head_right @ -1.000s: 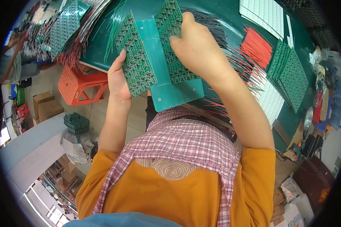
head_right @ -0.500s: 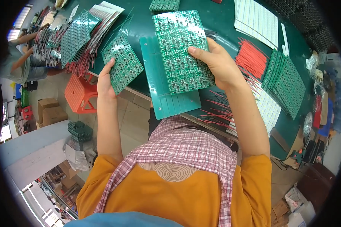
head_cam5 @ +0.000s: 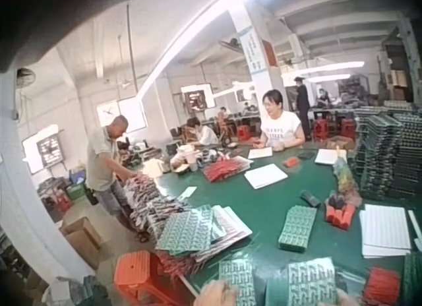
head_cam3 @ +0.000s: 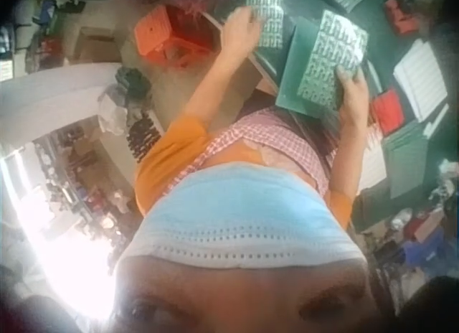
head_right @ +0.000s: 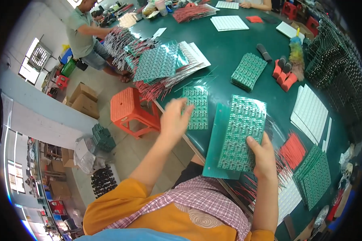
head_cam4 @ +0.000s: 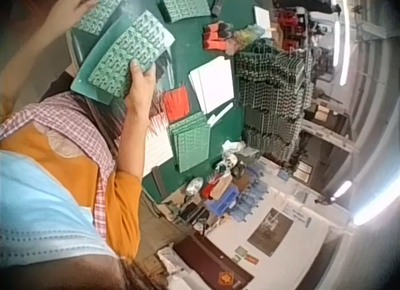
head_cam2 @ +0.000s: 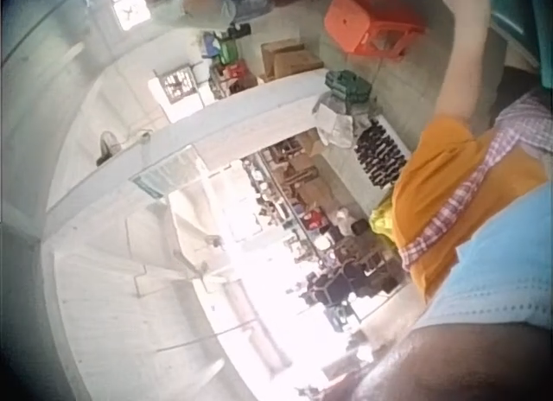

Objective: Sorting and stacking printed circuit boards into a holding fixture on a factory assembly line.

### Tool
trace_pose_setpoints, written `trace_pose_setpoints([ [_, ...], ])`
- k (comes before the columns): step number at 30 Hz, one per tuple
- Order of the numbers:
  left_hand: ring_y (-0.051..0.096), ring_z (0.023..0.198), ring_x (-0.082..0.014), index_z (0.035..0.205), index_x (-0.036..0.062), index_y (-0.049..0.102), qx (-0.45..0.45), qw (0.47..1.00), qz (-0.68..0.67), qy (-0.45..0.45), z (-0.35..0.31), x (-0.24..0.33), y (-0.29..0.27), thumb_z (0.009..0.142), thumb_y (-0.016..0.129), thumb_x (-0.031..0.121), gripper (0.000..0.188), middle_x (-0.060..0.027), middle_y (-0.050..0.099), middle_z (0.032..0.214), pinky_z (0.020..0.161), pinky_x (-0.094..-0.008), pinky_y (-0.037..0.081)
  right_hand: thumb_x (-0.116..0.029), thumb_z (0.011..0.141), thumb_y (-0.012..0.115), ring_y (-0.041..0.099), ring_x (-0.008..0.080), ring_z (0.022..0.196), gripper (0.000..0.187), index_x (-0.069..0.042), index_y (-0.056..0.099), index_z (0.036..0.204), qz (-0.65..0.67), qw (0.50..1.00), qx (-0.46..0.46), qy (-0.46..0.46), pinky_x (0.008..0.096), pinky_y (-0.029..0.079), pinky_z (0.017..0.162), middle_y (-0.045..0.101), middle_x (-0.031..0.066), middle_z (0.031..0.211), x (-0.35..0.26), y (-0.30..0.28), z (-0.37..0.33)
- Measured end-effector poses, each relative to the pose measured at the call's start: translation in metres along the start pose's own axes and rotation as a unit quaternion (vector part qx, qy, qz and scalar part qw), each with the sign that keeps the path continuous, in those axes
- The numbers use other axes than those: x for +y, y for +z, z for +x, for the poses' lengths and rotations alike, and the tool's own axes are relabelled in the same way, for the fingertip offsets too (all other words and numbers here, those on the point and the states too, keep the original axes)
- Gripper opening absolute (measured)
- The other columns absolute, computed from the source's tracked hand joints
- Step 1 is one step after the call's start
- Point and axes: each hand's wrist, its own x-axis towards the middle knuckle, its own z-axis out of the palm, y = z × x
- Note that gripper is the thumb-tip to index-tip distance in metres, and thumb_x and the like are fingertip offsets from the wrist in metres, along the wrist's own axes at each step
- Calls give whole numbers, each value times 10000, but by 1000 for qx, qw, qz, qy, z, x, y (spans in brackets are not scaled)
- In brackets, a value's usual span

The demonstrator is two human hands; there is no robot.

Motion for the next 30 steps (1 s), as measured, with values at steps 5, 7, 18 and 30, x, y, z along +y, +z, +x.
trace_pose_setpoints([
  [5, 538, 692, -54, 916, 44, 598, -290, 736, -587, -171, -25, 50, -8, 886, 615, 218, 177, 24, 594, 778, 610, -203, 445, -78, 857, 598, 582, 173, 966, 393, 6, 454, 1213, -16, 998, -35, -56, 319, 460, 868, 594, 86, 1097, -4, 30, -1],
  [7, 529, 657, -49, 890, 52, 597, -284, 739, -590, -160, -27, 50, -6, 890, 609, 212, 161, 31, 581, 748, 585, -195, 441, -77, 857, 597, 582, 172, 967, 392, 3, 453, 1213, 8, 998, -48, -51, 322, 461, 867, 594, 86, 1099, -3, 30, -3],
  [18, 535, 616, -75, 835, 54, 581, -234, 792, -537, -169, -27, 57, 0, 876, 581, 108, 67, 7, 570, 709, 553, -203, 440, -69, 862, 578, 583, 166, 968, 381, -1, 462, 1218, -11, 996, -3, -93, 310, 472, 857, 588, 82, 1105, 2, 34, -6],
  [30, 494, 563, -63, 808, 2, 620, -104, 905, -404, -86, 66, -31, 24, 856, 579, 82, 102, 3, 559, 638, 517, -218, 396, -149, 881, 558, 613, 133, 858, 356, -8, 482, 1199, 85, 996, -20, 26, 277, 506, 753, 614, 75, 1030, -8, 10, -1],
])
